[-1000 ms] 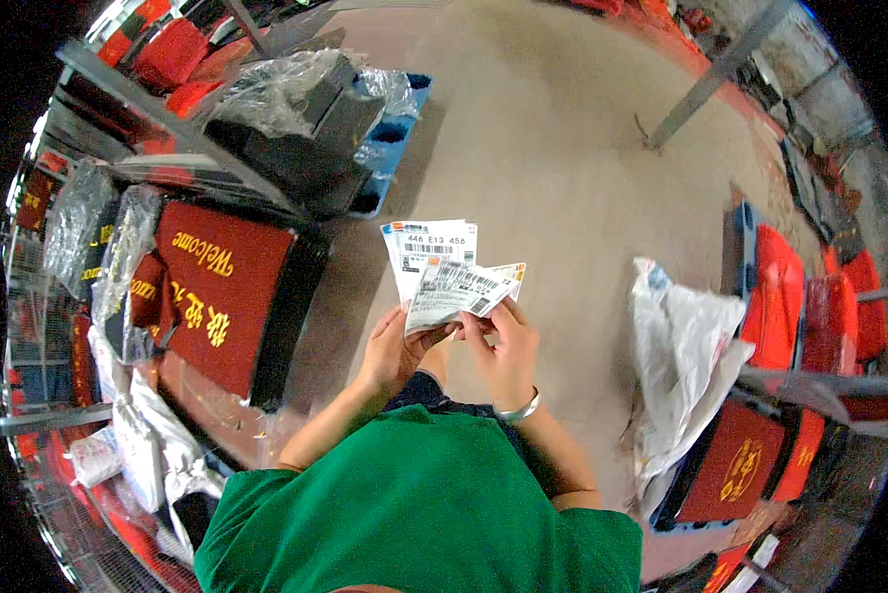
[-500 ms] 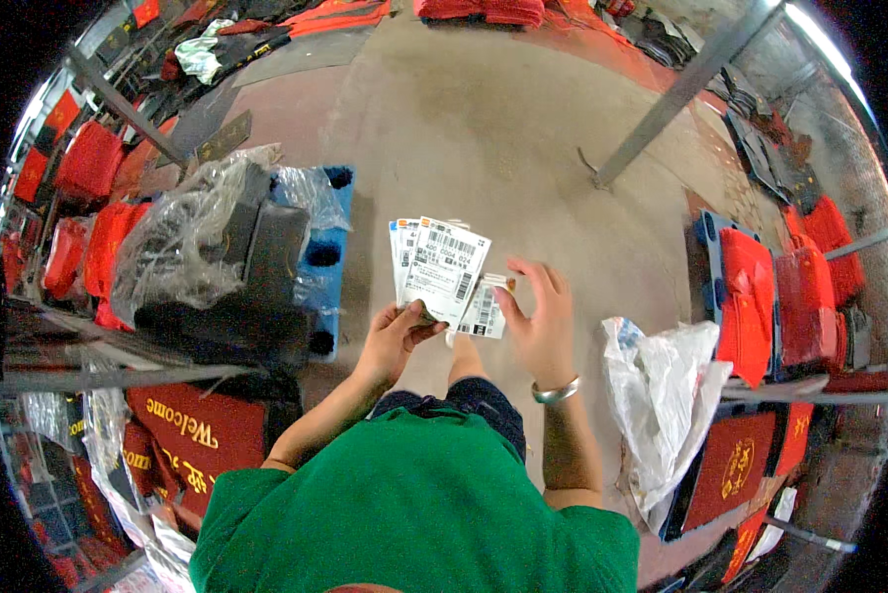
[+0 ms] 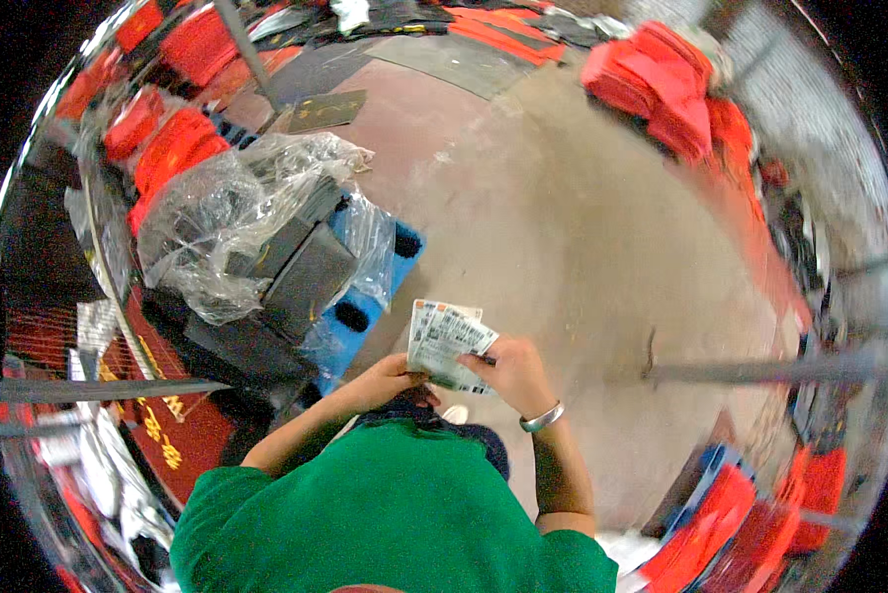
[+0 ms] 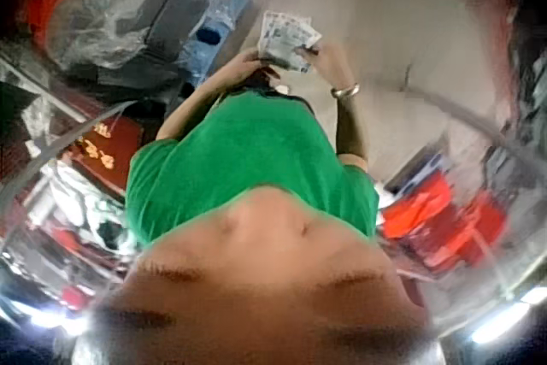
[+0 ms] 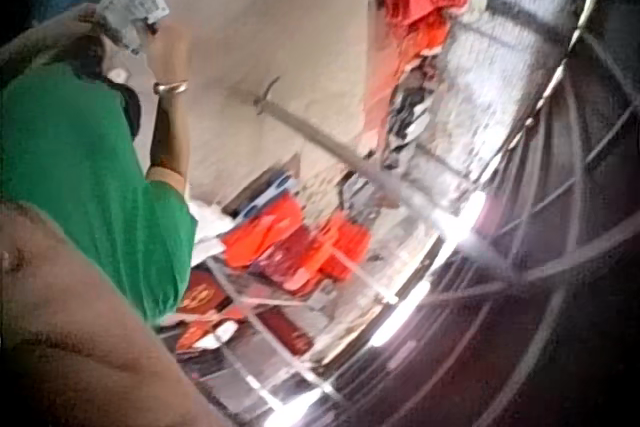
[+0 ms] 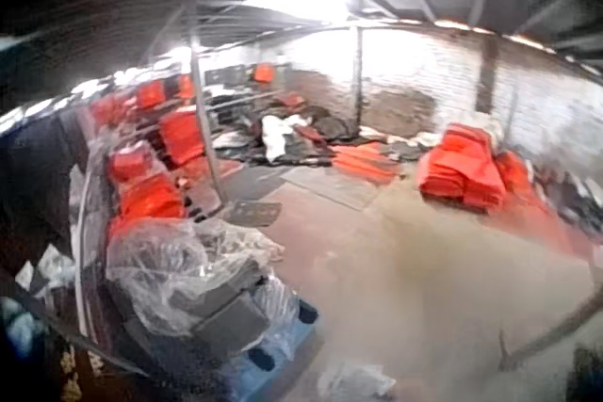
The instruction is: The person picks up floor mats from various stacks and pallets, checks them against papers, and then places them onto different stacks before pushing a cart.
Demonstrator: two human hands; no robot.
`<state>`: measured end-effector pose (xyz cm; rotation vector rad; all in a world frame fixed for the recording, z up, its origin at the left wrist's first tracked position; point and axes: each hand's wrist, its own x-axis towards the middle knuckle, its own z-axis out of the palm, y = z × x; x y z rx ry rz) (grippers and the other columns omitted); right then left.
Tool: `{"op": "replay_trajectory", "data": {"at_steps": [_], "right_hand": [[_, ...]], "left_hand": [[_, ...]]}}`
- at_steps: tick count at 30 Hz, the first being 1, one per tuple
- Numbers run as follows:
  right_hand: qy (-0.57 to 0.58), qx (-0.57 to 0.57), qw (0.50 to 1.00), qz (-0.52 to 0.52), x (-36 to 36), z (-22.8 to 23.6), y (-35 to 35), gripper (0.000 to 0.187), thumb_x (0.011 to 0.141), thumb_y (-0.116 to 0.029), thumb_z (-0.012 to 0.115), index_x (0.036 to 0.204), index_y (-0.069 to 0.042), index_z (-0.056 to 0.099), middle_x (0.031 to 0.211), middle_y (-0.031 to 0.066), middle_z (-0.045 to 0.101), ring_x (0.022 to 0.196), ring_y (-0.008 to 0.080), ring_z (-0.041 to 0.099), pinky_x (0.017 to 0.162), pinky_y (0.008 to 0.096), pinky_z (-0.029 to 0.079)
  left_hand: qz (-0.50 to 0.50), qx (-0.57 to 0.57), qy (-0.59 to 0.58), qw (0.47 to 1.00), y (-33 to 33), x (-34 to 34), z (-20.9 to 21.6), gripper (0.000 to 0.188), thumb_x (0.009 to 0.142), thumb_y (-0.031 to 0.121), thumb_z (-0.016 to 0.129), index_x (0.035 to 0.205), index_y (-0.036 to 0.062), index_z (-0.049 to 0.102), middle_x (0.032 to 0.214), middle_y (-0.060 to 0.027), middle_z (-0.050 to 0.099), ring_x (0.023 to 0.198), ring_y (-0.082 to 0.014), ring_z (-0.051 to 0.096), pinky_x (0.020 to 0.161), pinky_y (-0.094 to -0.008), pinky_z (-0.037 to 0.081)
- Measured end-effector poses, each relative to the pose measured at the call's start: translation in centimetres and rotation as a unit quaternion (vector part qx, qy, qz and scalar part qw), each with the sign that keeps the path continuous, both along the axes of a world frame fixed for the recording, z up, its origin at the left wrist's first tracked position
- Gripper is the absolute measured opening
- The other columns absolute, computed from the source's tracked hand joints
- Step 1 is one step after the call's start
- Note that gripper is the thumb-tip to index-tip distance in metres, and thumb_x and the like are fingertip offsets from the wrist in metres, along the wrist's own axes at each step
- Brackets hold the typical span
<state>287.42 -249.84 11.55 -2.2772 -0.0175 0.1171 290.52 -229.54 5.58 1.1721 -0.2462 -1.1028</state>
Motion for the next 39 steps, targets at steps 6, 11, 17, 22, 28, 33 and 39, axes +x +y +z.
{"op": "replay_trajectory", "data": {"at_steps": [6, 11, 17, 22, 28, 33, 39], "right_hand": [[-0.021, -0.065, 0.996, 0.065, 17.2, 1.1, -6.0, 0.019, 0.070, -0.012, 0.062, 0.083, 0.000, 0.060, 0.064, 0.0130, 0.058, 0.052, 0.0154, 0.055, 0.051, 0.0249, 0.043], [-0.043, 0.028, 0.998, 0.029, 29.2, 4.8, -7.7, 0.019, 0.070, -0.014, 0.063, 0.080, 0.002, 0.059, 0.062, 0.0122, 0.056, 0.051, 0.0145, 0.053, 0.051, 0.0256, 0.042], [-0.015, -0.167, 0.981, 0.100, 46.3, 5.3, -7.8, 0.015, 0.073, -0.010, 0.058, 0.085, -0.001, 0.060, 0.081, 0.0085, 0.060, 0.067, 0.0215, 0.055, 0.064, 0.0287, 0.043], [-0.364, -0.310, 0.872, 0.104, 62.3, 7.0, -3.4, 0.019, 0.074, -0.011, 0.055, 0.092, -0.006, 0.059, 0.101, 0.0083, 0.053, 0.092, 0.0257, 0.046, 0.081, 0.0343, 0.034], [-0.300, -0.110, 0.938, 0.132, 79.1, 6.6, -0.9, 0.032, 0.069, -0.013, 0.060, 0.101, -0.009, 0.054, 0.106, 0.0077, 0.049, 0.102, 0.0255, 0.042, 0.085, 0.0355, 0.032], [-0.352, -0.077, 0.911, 0.201, 90.1, 7.4, 6.3, 0.048, 0.068, -0.012, 0.061, 0.112, -0.005, 0.044, 0.109, 0.0097, 0.047, 0.105, 0.0273, 0.041, 0.088, 0.0350, 0.031], [-0.018, 0.409, 0.902, 0.139, 103.8, 1.4, 12.7, 0.041, 0.079, -0.006, 0.050, 0.117, 0.001, 0.035, 0.110, 0.0080, 0.045, 0.102, 0.0179, 0.043, 0.086, 0.0304, 0.035]], "left_hand": [[-0.003, 0.001, 0.013, 1.000, -6.3, 15.3, -0.7, 0.036, 0.086, 0.029, 0.043, 0.107, 0.0012, 0.048, 0.090, -0.0057, 0.057, 0.073, -0.0105, 0.054, 0.064, -0.0260, 0.046], [0.035, -0.056, 0.014, 0.998, -9.3, 28.8, 3.0, 0.032, 0.084, 0.024, 0.046, 0.108, 0.0029, 0.048, 0.097, -0.0066, 0.056, 0.078, -0.0128, 0.055, 0.060, -0.0244, 0.049], [0.168, -0.157, 0.164, 0.959, -9.2, 42.8, 3.5, 0.031, 0.084, 0.017, 0.047, 0.107, -0.0029, 0.045, 0.103, -0.0113, 0.051, 0.090, -0.0182, 0.053, 0.075, -0.0265, 0.048], [0.359, -0.185, 0.216, 0.889, -7.9, 55.5, 2.0, 0.028, 0.084, 0.016, 0.047, 0.098, -0.0077, 0.045, 0.101, -0.0172, 0.051, 0.091, -0.0239, 0.053, 0.082, -0.0302, 0.045], [0.522, -0.194, 0.127, 0.821, -6.2, 69.9, 5.6, 0.029, 0.085, 0.015, 0.045, 0.104, -0.0065, 0.045, 0.105, -0.0149, 0.050, 0.097, -0.0226, 0.050, 0.086, -0.0316, 0.042], [0.616, -0.197, 0.102, 0.756, -2.4, 79.3, 5.1, 0.026, 0.086, 0.014, 0.041, 0.104, -0.0037, 0.045, 0.105, -0.0113, 0.052, 0.097, -0.0211, 0.051, 0.087, -0.0315, 0.041], [0.717, -0.348, 0.097, 0.596, 4.5, 93.2, 4.7, 0.021, 0.086, 0.014, 0.041, 0.095, -0.0037, 0.047, 0.098, -0.0136, 0.054, 0.088, -0.0236, 0.055, 0.085, -0.0356, 0.043]]}}
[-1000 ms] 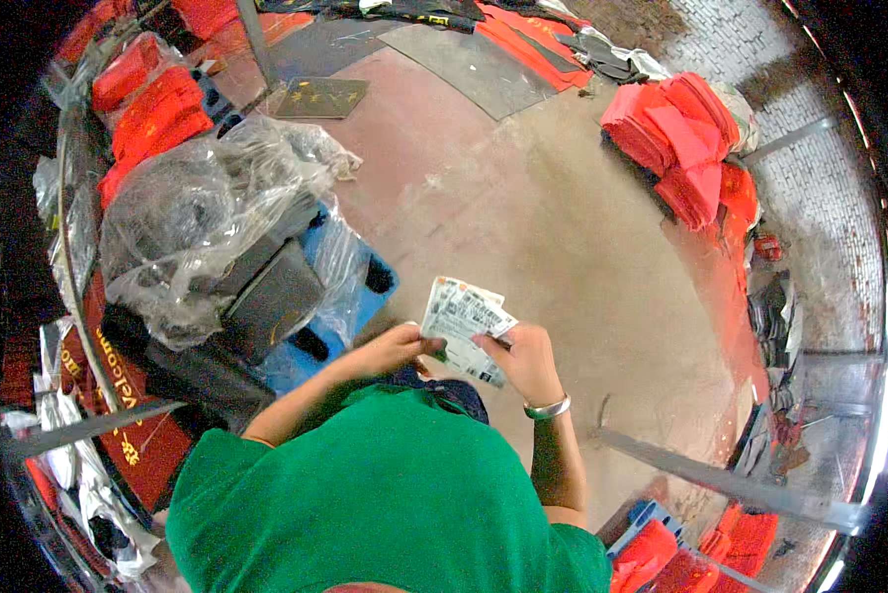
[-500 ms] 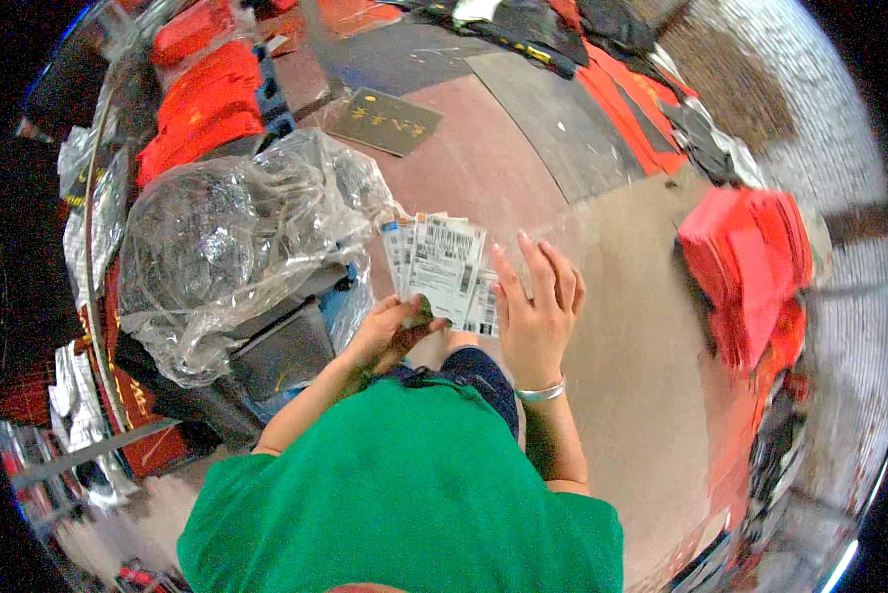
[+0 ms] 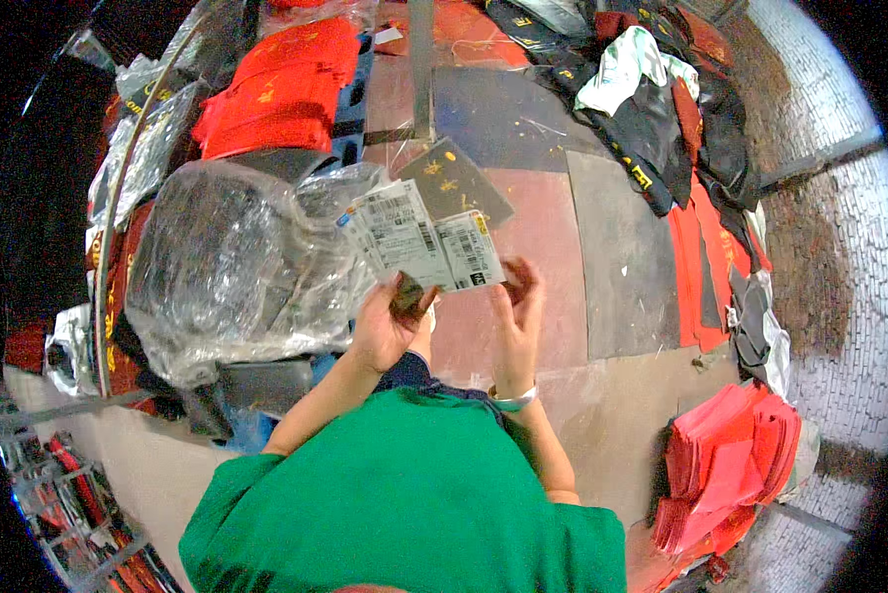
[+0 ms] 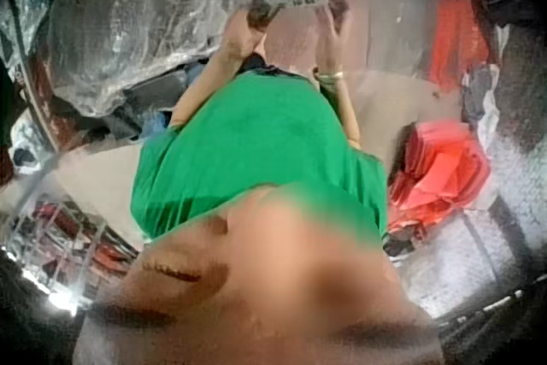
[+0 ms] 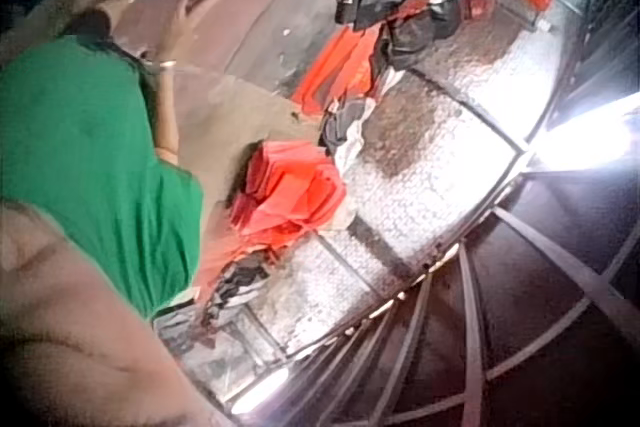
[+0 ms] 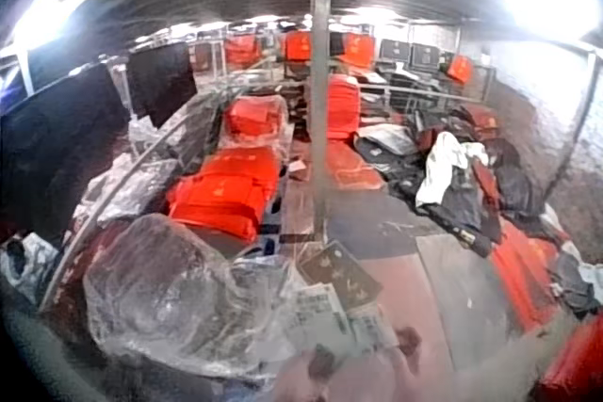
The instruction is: The person picks up floor mats from various stacks and pallets, checks them against papers, and then places them onto different stacks before pushing a cart.
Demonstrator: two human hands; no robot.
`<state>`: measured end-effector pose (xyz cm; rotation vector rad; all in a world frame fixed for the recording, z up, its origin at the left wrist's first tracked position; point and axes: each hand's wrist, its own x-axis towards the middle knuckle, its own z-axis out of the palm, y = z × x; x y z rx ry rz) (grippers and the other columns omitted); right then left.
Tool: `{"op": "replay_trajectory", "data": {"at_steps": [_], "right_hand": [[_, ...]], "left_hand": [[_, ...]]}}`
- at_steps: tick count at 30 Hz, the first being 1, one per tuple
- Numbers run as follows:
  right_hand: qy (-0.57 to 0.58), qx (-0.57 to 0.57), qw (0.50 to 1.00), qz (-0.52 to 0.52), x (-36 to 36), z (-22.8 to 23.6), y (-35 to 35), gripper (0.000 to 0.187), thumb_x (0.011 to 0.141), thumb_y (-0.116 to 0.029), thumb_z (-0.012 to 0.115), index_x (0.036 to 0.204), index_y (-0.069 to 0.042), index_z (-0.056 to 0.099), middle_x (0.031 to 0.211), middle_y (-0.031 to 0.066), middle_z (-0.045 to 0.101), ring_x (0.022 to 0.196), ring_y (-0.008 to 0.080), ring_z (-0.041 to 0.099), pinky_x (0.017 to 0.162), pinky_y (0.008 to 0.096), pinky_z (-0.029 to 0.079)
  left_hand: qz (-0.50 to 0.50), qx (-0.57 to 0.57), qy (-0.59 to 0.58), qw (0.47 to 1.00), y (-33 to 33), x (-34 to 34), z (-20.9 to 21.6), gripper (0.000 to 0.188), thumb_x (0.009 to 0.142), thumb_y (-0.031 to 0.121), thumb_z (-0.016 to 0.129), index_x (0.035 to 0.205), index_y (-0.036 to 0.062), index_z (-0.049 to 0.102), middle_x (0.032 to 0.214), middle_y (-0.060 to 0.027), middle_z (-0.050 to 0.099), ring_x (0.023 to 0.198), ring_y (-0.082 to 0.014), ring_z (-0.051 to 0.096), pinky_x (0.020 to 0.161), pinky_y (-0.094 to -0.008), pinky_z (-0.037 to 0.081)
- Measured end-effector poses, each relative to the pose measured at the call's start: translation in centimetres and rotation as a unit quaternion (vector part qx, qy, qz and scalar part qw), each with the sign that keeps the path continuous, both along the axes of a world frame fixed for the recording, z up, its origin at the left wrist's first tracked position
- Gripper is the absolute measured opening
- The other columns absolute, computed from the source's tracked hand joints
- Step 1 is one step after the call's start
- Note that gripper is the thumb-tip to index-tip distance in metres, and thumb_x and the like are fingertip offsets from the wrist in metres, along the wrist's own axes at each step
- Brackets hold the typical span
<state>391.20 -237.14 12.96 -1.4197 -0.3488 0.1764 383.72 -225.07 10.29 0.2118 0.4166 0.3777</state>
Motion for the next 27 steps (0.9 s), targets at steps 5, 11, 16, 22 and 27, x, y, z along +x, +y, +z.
{"op": "replay_trajectory", "data": {"at_steps": [5, 11, 16, 22, 27], "right_hand": [[0.034, -0.027, 0.998, -0.035, 11.9, 0.4, 5.4, 0.021, 0.084, -0.006, 0.043, 0.103, 0.002, 0.049, 0.090, 0.0033, 0.052, 0.082, 0.0091, 0.048, 0.071, 0.0224, 0.039], [0.010, -0.218, 0.976, -0.014, 24.8, 4.8, 7.2, 0.016, 0.083, -0.010, 0.045, 0.090, 0.003, 0.052, 0.064, 0.0000, 0.048, 0.054, 0.0062, 0.040, 0.049, 0.0215, 0.035], [-0.145, -0.326, 0.933, 0.046, 34.6, 4.2, 8.9, 0.013, 0.081, -0.009, 0.048, 0.089, 0.001, 0.053, 0.061, 0.0008, 0.045, 0.052, 0.0075, 0.040, 0.048, 0.0213, 0.035], [-0.087, -0.283, 0.935, 0.193, 50.0, 4.1, 13.6, 0.012, 0.081, -0.009, 0.049, 0.087, 0.001, 0.049, 0.060, 0.0015, 0.045, 0.047, 0.0091, 0.042, 0.044, 0.0232, 0.037], [0.002, -0.105, 0.975, 0.196, 59.9, 3.9, 19.5, 0.025, 0.083, -0.011, 0.046, 0.105, 0.002, 0.042, 0.070, 0.0031, 0.049, 0.063, 0.0082, 0.047, 0.056, 0.0218, 0.040]], "left_hand": [[-0.144, 0.112, 0.028, 0.983, 5.8, 12.1, 0.2, 0.025, 0.084, 0.016, 0.045, 0.098, -0.0041, 0.048, 0.097, -0.0133, 0.054, 0.085, -0.0233, 0.054, 0.073, -0.0383, 0.048], [-0.308, 0.286, 0.024, 0.907, 11.0, 24.2, 1.9, 0.031, 0.083, 0.021, 0.049, 0.101, -0.0036, 0.049, 0.094, -0.0101, 0.056, 0.081, -0.0179, 0.056, 0.070, -0.0293, 0.047], [-0.326, 0.390, 0.015, 0.861, 15.2, 34.2, 0.0, 0.029, 0.086, 0.023, 0.045, 0.099, -0.0019, 0.053, 0.095, -0.0055, 0.056, 0.083, -0.0105, 0.053, 0.069, -0.0193, 0.043], [-0.427, 0.541, 0.136, 0.712, 20.5, 47.5, -0.1, 0.029, 0.084, 0.026, 0.048, 0.088, -0.0014, 0.058, 0.081, -0.0003, 0.056, 0.073, -0.0069, 0.049, 0.066, -0.0215, 0.038], [-0.354, 0.539, 0.103, 0.758, 23.8, 56.7, -0.7, 0.024, 0.085, 0.018, 0.046, 0.095, -0.0012, 0.054, 0.091, -0.0024, 0.056, 0.082, -0.0076, 0.050, 0.073, -0.0218, 0.040]]}}
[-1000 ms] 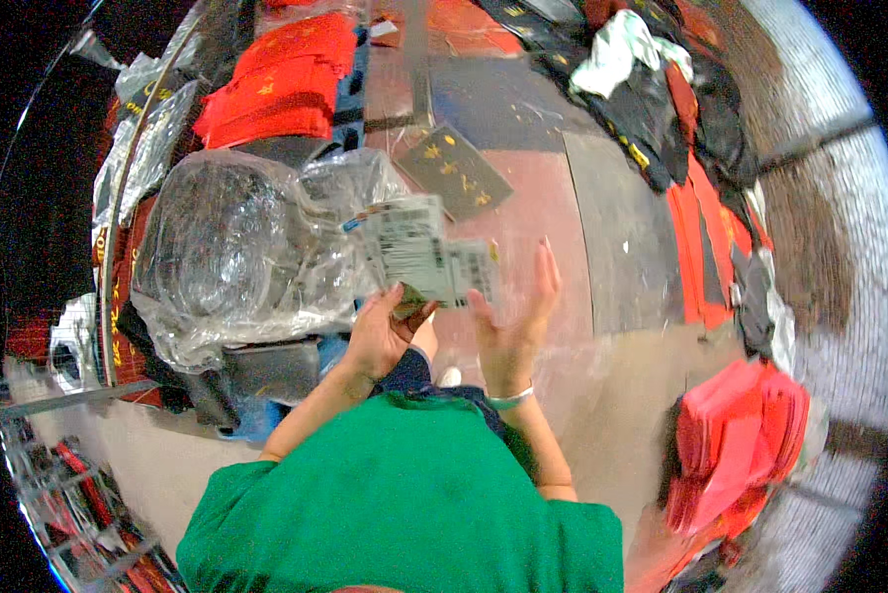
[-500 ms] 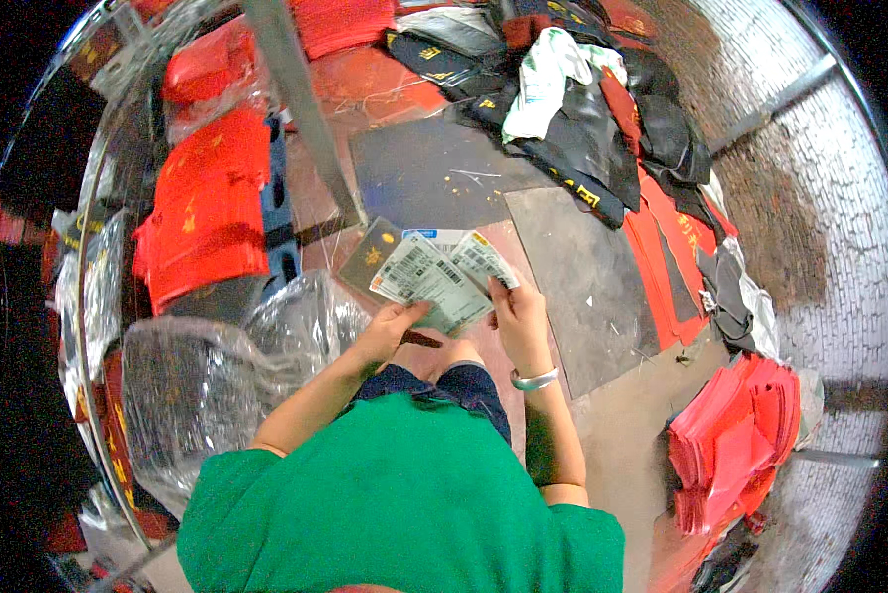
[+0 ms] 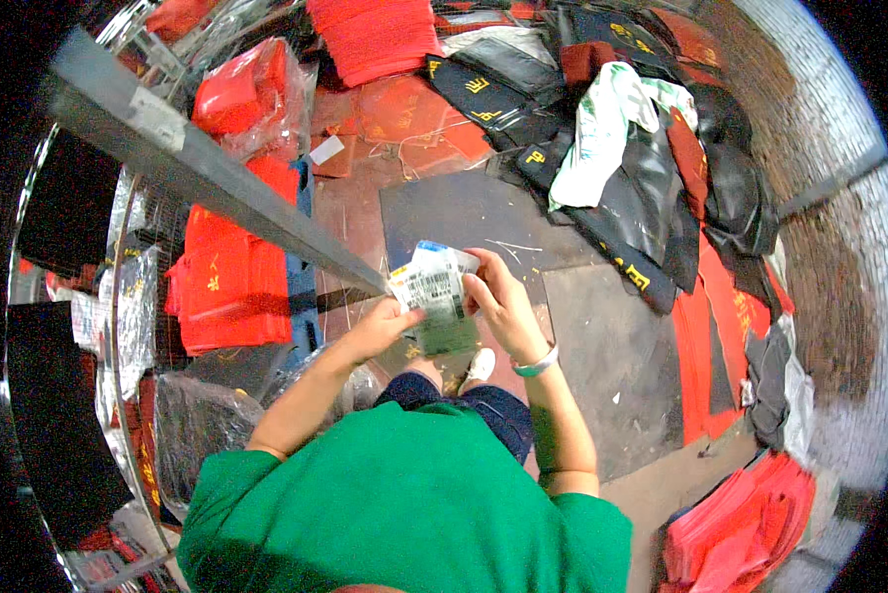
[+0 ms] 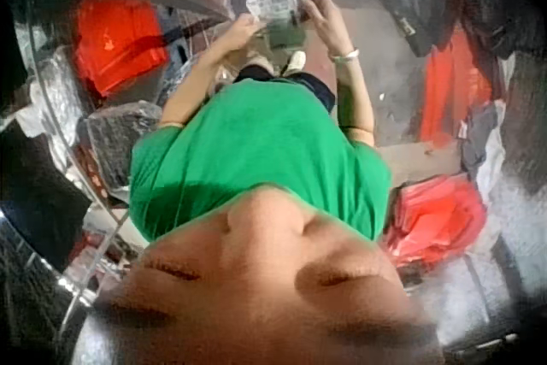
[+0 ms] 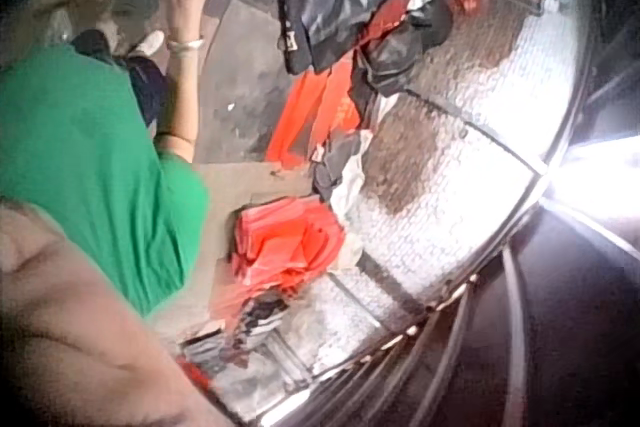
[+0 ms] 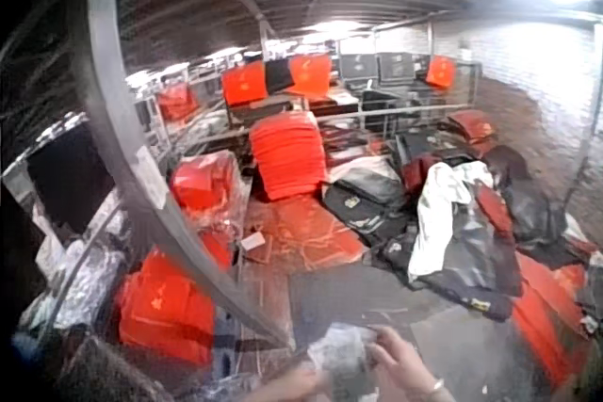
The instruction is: The person picks up floor mats from various stacks and pallets, checks them against papers, and then places them onto different stacks before pushing a cart.
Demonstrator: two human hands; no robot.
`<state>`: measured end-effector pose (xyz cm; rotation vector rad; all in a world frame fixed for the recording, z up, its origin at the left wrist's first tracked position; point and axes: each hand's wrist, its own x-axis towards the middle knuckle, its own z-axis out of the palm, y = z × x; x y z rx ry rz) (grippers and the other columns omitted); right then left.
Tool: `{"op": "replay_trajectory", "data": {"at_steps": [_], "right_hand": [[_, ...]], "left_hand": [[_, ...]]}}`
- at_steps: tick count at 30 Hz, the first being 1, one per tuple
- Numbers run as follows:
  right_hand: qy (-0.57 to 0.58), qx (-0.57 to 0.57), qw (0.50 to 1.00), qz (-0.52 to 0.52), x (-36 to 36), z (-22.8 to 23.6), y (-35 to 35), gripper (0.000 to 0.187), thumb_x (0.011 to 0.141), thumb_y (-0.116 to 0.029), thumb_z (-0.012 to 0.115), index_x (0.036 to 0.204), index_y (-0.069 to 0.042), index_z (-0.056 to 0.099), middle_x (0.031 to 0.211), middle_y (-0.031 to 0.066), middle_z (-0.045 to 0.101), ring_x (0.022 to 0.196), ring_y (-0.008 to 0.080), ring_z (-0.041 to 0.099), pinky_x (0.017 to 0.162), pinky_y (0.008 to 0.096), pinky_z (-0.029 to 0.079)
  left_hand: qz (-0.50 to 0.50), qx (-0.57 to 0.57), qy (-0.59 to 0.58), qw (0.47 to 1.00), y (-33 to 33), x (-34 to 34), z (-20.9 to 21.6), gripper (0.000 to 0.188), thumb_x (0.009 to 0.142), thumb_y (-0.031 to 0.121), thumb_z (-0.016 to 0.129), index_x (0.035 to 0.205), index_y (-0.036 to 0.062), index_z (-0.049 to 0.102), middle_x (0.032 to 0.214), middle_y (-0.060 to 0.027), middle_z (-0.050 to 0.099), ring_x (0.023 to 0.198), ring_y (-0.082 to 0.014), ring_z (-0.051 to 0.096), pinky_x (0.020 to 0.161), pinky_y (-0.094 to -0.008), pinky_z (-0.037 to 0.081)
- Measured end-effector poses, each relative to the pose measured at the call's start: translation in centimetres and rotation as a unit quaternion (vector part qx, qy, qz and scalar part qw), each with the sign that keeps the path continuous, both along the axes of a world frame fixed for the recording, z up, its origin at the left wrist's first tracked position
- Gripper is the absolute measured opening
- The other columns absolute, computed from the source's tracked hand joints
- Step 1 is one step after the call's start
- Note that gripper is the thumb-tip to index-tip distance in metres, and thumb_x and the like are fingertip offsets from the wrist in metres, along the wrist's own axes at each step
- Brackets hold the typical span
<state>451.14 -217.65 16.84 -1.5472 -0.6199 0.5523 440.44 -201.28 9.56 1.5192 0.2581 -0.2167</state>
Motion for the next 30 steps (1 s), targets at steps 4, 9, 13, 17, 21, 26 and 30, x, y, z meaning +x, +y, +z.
{"op": "replay_trajectory", "data": {"at_steps": [4, 9, 13, 17, 21, 26, 30], "right_hand": [[-0.094, -0.113, 0.989, -0.018, 5.9, -2.5, 2.6, 0.027, 0.084, -0.014, 0.045, 0.106, 0.002, 0.043, 0.070, 0.0036, 0.051, 0.064, 0.0080, 0.047, 0.054, 0.0219, 0.039], [0.200, -0.024, 0.978, 0.056, 11.6, -2.8, 8.2, 0.019, 0.086, -0.015, 0.042, 0.094, 0.002, 0.047, 0.066, 0.0061, 0.053, 0.048, 0.0104, 0.051, 0.043, 0.0216, 0.041], [0.284, -0.032, 0.941, 0.182, 18.5, -2.5, 13.9, 0.023, 0.087, -0.016, 0.041, 0.099, 0.002, 0.045, 0.073, 0.0084, 0.055, 0.051, 0.0133, 0.053, 0.046, 0.0215, 0.043], [0.206, 0.023, 0.975, 0.081, 23.5, -1.3, 20.8, 0.020, 0.087, -0.016, 0.041, 0.097, 0.001, 0.044, 0.078, 0.0080, 0.055, 0.055, 0.0136, 0.054, 0.051, 0.0229, 0.045], [0.092, 0.024, 0.995, 0.037, 28.4, -1.5, 27.7, 0.018, 0.089, -0.013, 0.036, 0.097, 0.002, 0.042, 0.076, 0.0078, 0.055, 0.057, 0.0137, 0.056, 0.052, 0.0229, 0.047], [-0.184, -0.081, 0.974, 0.105, 32.4, -2.0, 36.8, 0.019, 0.087, -0.012, 0.038, 0.086, 0.003, 0.050, 0.063, 0.0048, 0.053, 0.053, 0.0079, 0.052, 0.048, 0.0207, 0.042], [-0.155, -0.046, 0.979, 0.123, 35.6, -1.7, 45.0, 0.010, 0.080, -0.008, 0.052, 0.079, 0.002, 0.051, 0.058, 0.0028, 0.051, 0.048, 0.0056, 0.046, 0.043, 0.0200, 0.037]], "left_hand": [[0.194, -0.109, -0.076, 0.972, 1.7, 7.6, 0.9, 0.027, 0.085, 0.019, 0.046, 0.098, -0.0051, 0.051, 0.090, -0.0073, 0.057, 0.081, -0.0106, 0.051, 0.074, -0.0260, 0.041], [0.150, -0.214, -0.078, 0.962, 7.6, 16.2, 1.7, 0.050, 0.081, 0.034, 0.049, 0.116, 0.0005, 0.038, 0.108, -0.0141, 0.050, 0.098, -0.0205, 0.049, 0.083, -0.0327, 0.040], [0.067, -0.466, -0.237, 0.850, 13.8, 25.2, 5.7, 0.065, 0.075, 0.046, 0.051, 0.121, 0.0047, 0.030, 0.115, -0.0198, 0.043, 0.102, -0.0272, 0.047, 0.083, -0.0360, 0.042], [0.094, -0.397, -0.317, 0.856, 19.3, 31.7, 5.6, 0.060, 0.078, 0.042, 0.049, 0.123, 0.0074, 0.029, 0.115, -0.0162, 0.043, 0.102, -0.0238, 0.046, 0.086, -0.0347, 0.039], [0.135, -0.418, -0.230, 0.868, 24.8, 33.1, 5.7, 0.056, 0.081, 0.031, 0.050, 0.123, 0.0030, 0.027, 0.109, -0.0131, 0.048, 0.090, -0.0201, 0.052, 0.077, -0.0286, 0.044], [0.246, -0.244, -0.135, 0.928, 30.7, 32.3, 3.3, 0.032, 0.086, 0.019, 0.043, 0.112, -0.0005, 0.043, 0.104, -0.0075, 0.052, 0.093, -0.0149, 0.051, 0.077, -0.0277, 0.045], [0.362, -0.177, -0.133, 0.905, 36.0, 33.7, 3.9, 0.029, 0.087, 0.015, 0.041, 0.109, -0.0036, 0.044, 0.098, -0.0108, 0.054, 0.085, -0.0172, 0.055, 0.069, -0.0270, 0.049]]}}
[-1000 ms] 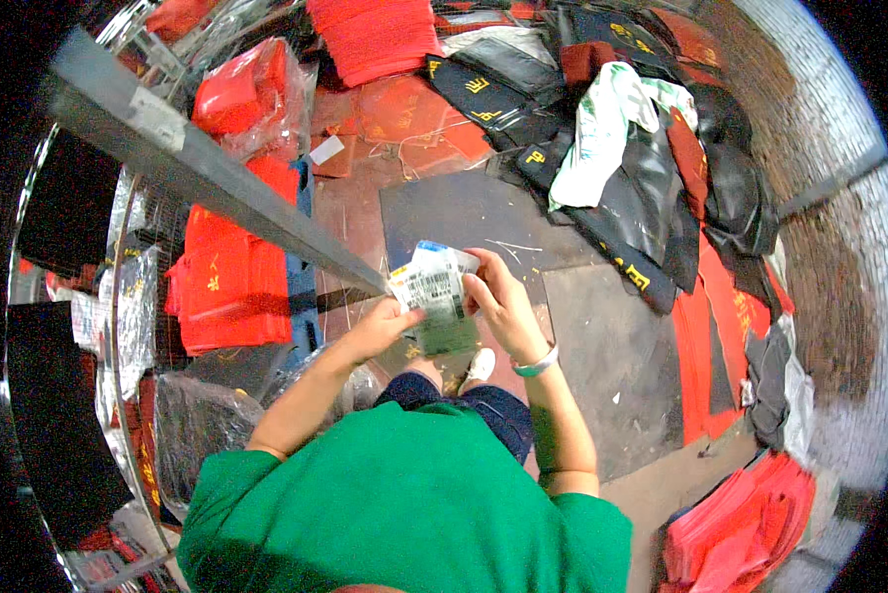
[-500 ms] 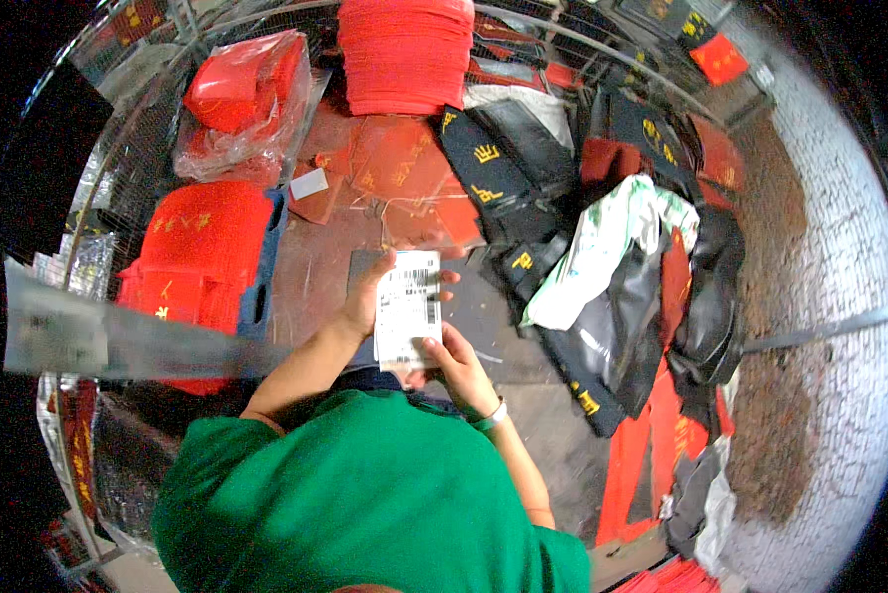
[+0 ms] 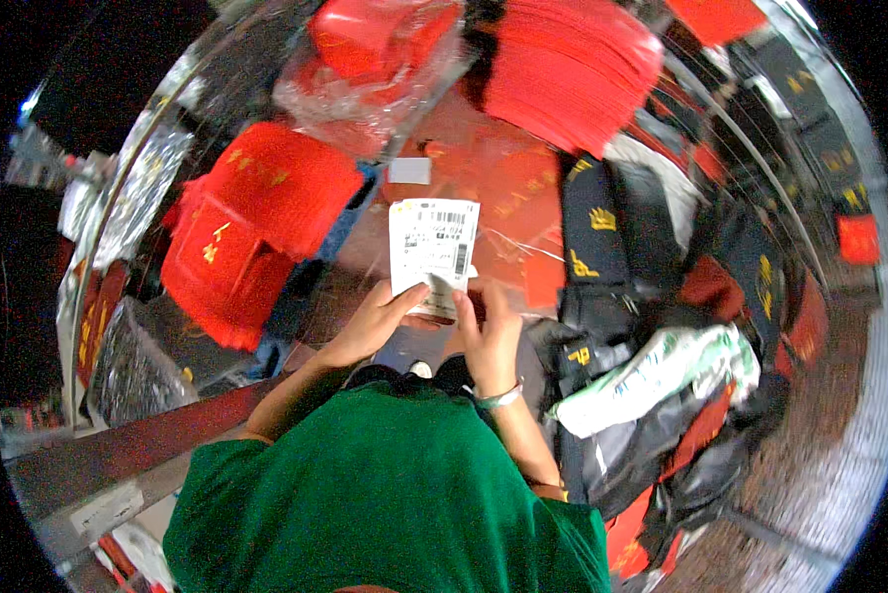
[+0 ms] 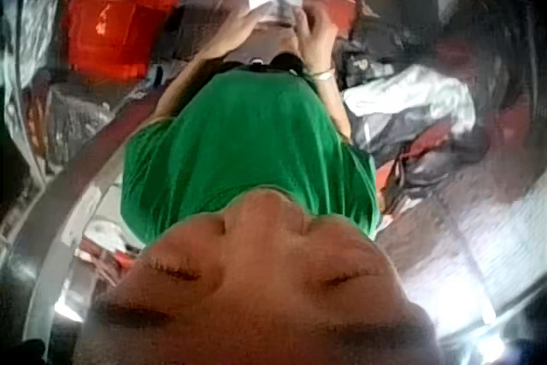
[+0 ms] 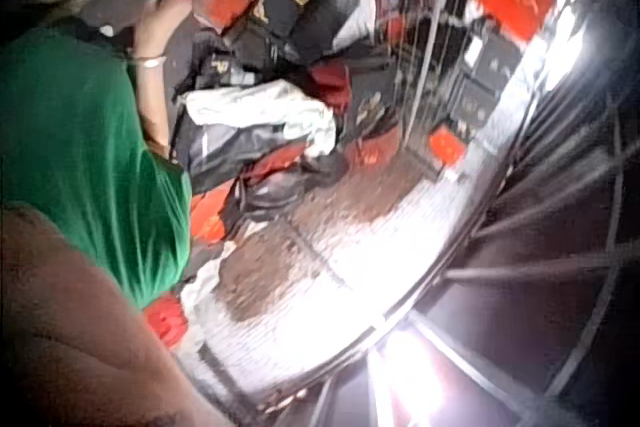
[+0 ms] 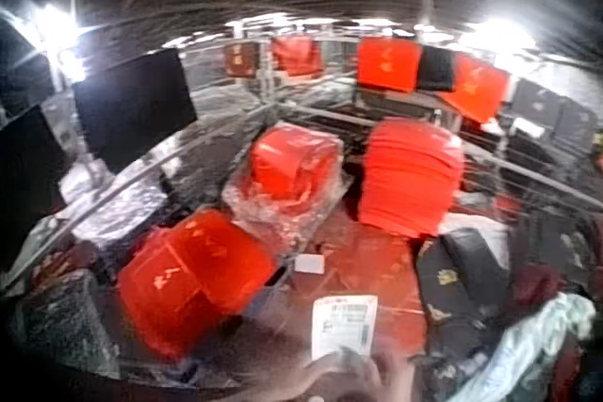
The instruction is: The person picks up floor mats from various stacks and pallets, checks them against papers, and then places them onto different stacks before pushing a cart.
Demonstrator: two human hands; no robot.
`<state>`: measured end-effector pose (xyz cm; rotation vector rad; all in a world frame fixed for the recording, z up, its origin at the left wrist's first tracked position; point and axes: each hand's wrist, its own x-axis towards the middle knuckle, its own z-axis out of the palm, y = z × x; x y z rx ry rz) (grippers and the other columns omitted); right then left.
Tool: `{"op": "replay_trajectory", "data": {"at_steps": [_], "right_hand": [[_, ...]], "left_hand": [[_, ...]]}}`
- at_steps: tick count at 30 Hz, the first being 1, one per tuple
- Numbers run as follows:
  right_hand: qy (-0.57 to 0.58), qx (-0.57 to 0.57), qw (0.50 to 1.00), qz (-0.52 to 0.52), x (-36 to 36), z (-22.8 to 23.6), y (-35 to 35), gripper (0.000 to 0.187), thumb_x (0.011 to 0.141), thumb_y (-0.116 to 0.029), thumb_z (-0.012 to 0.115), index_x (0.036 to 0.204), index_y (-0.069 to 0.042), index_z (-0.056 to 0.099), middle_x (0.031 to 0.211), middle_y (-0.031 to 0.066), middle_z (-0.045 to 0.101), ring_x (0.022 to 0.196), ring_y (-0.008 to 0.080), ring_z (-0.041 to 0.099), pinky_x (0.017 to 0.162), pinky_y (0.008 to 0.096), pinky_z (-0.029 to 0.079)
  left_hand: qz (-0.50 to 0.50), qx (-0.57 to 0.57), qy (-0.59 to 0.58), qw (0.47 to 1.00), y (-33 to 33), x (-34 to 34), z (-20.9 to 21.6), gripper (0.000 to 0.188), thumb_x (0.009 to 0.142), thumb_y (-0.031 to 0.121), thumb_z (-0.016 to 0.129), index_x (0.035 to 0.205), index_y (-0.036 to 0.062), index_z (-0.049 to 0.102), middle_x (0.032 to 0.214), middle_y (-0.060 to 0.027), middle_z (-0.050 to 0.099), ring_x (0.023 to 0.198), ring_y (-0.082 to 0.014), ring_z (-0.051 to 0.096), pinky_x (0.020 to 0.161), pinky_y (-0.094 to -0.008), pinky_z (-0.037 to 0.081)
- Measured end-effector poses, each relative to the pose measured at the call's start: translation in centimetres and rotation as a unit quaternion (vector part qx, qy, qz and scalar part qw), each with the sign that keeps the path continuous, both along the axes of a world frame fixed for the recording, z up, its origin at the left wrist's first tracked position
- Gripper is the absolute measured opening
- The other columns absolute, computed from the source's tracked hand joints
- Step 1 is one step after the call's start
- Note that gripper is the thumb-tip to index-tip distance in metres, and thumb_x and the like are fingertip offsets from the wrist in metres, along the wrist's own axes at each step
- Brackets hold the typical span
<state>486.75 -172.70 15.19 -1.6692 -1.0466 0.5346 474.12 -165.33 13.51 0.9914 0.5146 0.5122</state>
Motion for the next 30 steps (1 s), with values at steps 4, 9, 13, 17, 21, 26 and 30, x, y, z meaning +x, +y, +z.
{"op": "replay_trajectory", "data": {"at_steps": [4, 9, 13, 17, 21, 26, 30], "right_hand": [[0.010, 0.017, 0.998, 0.063, 4.1, -0.3, 9.3, 0.012, 0.075, -0.006, 0.059, 0.072, 0.003, 0.051, 0.058, -0.0006, 0.051, 0.052, 0.0029, 0.043, 0.046, 0.0181, 0.035], [0.158, 0.027, 0.984, 0.077, 8.3, -1.0, 18.8, 0.012, 0.076, -0.004, 0.058, 0.067, 0.001, 0.052, 0.061, -0.0005, 0.053, 0.056, 0.0026, 0.045, 0.048, 0.0174, 0.037], [0.250, 0.021, 0.959, 0.134, 11.3, -1.5, 24.9, 0.014, 0.077, -0.003, 0.056, 0.065, 0.001, 0.052, 0.062, 0.0010, 0.054, 0.058, 0.0032, 0.047, 0.045, 0.0175, 0.037], [0.112, 0.014, 0.976, 0.187, 13.8, -2.9, 29.4, 0.009, 0.076, -0.004, 0.058, 0.070, 0.003, 0.054, 0.063, 0.0017, 0.055, 0.054, 0.0037, 0.046, 0.042, 0.0180, 0.035], [0.208, 0.010, 0.965, 0.161, 13.4, -1.5, 32.8, 0.012, 0.077, -0.004, 0.056, 0.085, 0.004, 0.058, 0.066, 0.0019, 0.056, 0.054, 0.0031, 0.045, 0.046, 0.0169, 0.035], [0.222, 0.021, 0.954, 0.199, 11.9, -2.3, 34.8, 0.012, 0.077, -0.006, 0.055, 0.084, 0.004, 0.057, 0.067, 0.0038, 0.057, 0.050, 0.0047, 0.048, 0.041, 0.0187, 0.038], [0.257, 0.001, 0.953, 0.162, 9.3, -2.0, 36.7, 0.012, 0.077, -0.006, 0.055, 0.083, 0.004, 0.057, 0.067, 0.0050, 0.058, 0.048, 0.0063, 0.048, 0.040, 0.0191, 0.038]], "left_hand": [[0.083, 0.039, 0.023, 0.996, 6.8, 2.1, -0.1, 0.029, 0.084, 0.012, 0.045, 0.109, -0.0041, 0.044, 0.095, -0.0124, 0.055, 0.078, -0.0187, 0.058, 0.064, -0.0269, 0.050], [0.196, -0.068, 0.011, 0.978, 13.9, 6.0, 1.9, 0.030, 0.084, 0.012, 0.046, 0.107, -0.0067, 0.044, 0.096, -0.0127, 0.055, 0.080, -0.0183, 0.057, 0.069, -0.0267, 0.050], [0.271, -0.076, 0.022, 0.959, 18.5, 8.5, 1.5, 0.029, 0.084, 0.012, 0.045, 0.105, -0.0071, 0.045, 0.096, -0.0138, 0.055, 0.083, -0.0190, 0.056, 0.072, -0.0278, 0.049], [0.330, -0.131, -0.066, 0.932, 21.4, 9.5, 1.9, 0.027, 0.085, 0.013, 0.043, 0.104, -0.0071, 0.047, 0.095, -0.0136, 0.055, 0.085, -0.0206, 0.056, 0.076, -0.0304, 0.047], [0.401, -0.088, -0.026, 0.911, 24.3, 9.0, 1.3, 0.026, 0.085, 0.013, 0.045, 0.101, -0.0071, 0.048, 0.095, -0.0130, 0.056, 0.085, -0.0196, 0.055, 0.079, -0.0303, 0.045], [0.420, -0.072, -0.053, 0.903, 27.1, 7.5, -1.3, 0.023, 0.082, 0.010, 0.049, 0.099, -0.0059, 0.050, 0.093, -0.0111, 0.057, 0.084, -0.0186, 0.056, 0.077, -0.0300, 0.046], [0.426, -0.035, -0.069, 0.902, 29.4, 5.6, -1.5, 0.021, 0.081, 0.008, 0.050, 0.098, -0.0055, 0.050, 0.092, -0.0105, 0.058, 0.084, -0.0178, 0.056, 0.076, -0.0299, 0.046]]}}
